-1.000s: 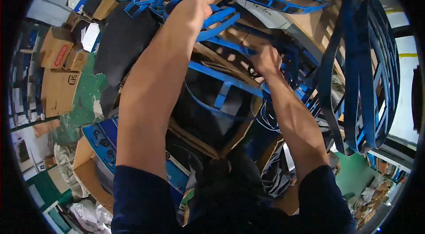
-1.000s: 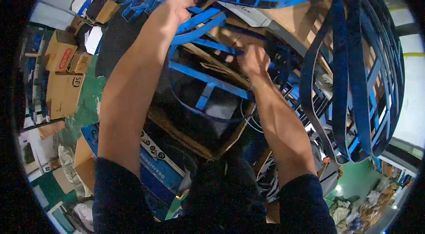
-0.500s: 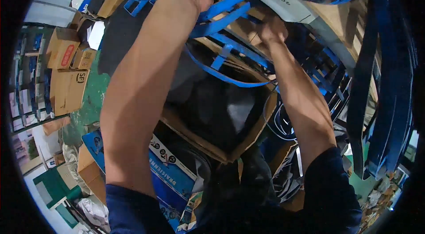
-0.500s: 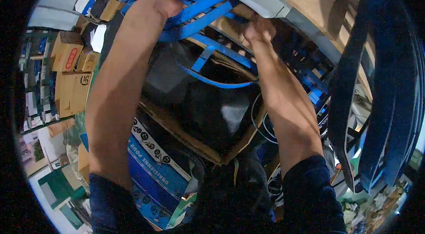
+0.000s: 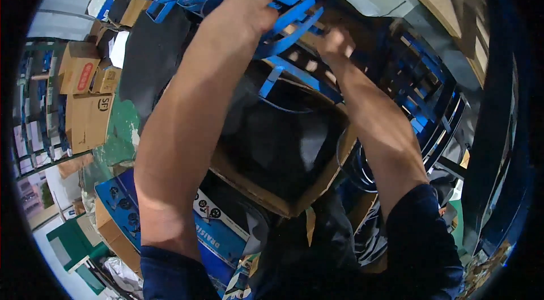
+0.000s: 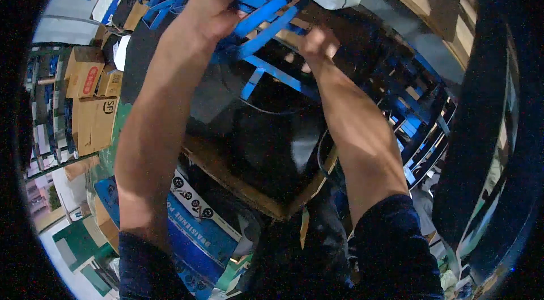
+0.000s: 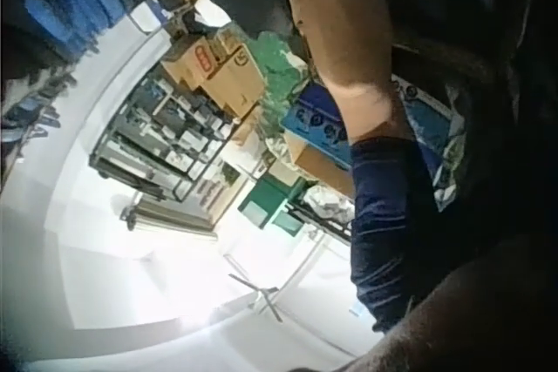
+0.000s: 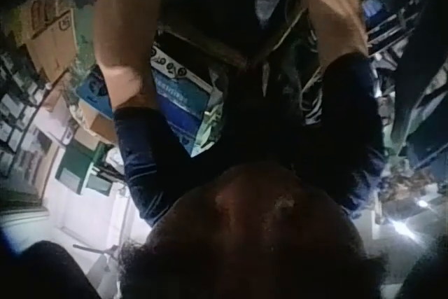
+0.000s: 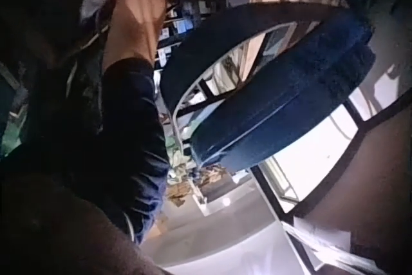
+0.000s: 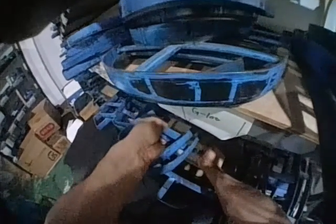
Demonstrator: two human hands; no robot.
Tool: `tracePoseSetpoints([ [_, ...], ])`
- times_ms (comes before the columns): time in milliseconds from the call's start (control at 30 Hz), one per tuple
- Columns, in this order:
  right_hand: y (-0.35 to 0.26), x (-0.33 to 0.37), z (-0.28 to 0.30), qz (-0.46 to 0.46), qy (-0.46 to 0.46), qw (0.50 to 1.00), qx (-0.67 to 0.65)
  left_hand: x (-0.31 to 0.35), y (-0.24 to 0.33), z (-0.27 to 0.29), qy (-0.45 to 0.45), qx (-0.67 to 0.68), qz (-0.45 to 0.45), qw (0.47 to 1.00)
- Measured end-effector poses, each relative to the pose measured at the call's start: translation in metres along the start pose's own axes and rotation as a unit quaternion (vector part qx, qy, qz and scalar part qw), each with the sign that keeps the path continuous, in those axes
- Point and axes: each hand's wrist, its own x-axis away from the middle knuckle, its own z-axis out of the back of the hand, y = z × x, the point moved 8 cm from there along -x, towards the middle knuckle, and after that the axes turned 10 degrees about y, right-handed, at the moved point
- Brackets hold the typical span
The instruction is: Operating an industrial die-cutting press to cut shapes from layered materials.
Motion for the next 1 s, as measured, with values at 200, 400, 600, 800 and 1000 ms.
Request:
tracePoseSetpoints([
  [200,0.044,-0.037,-0.024,0.099,0.046,0.992,0.055,0.024,-0.01,-0.034,0.023,-0.582,-0.181,0.792],
  [400,0.044,-0.036,-0.049,0.132,0.04,0.978,0.156,0.021,-0.055,-0.005,0.238,0.079,0.011,0.968],
  [600,0.23,-0.172,0.016,0.22,0.291,0.931,-0.006,0.006,-0.066,-0.122,0.066,0.08,0.045,0.994],
  [800,0.078,-0.099,-0.086,0.395,0.202,0.881,0.164,0.003,-0.045,-0.022,0.186,0.047,-0.013,0.981],
  [1000,0.092,-0.134,-0.058,0.097,-0.087,0.977,-0.167,-0.014,-0.069,-0.022,0.188,0.095,0.013,0.977],
])
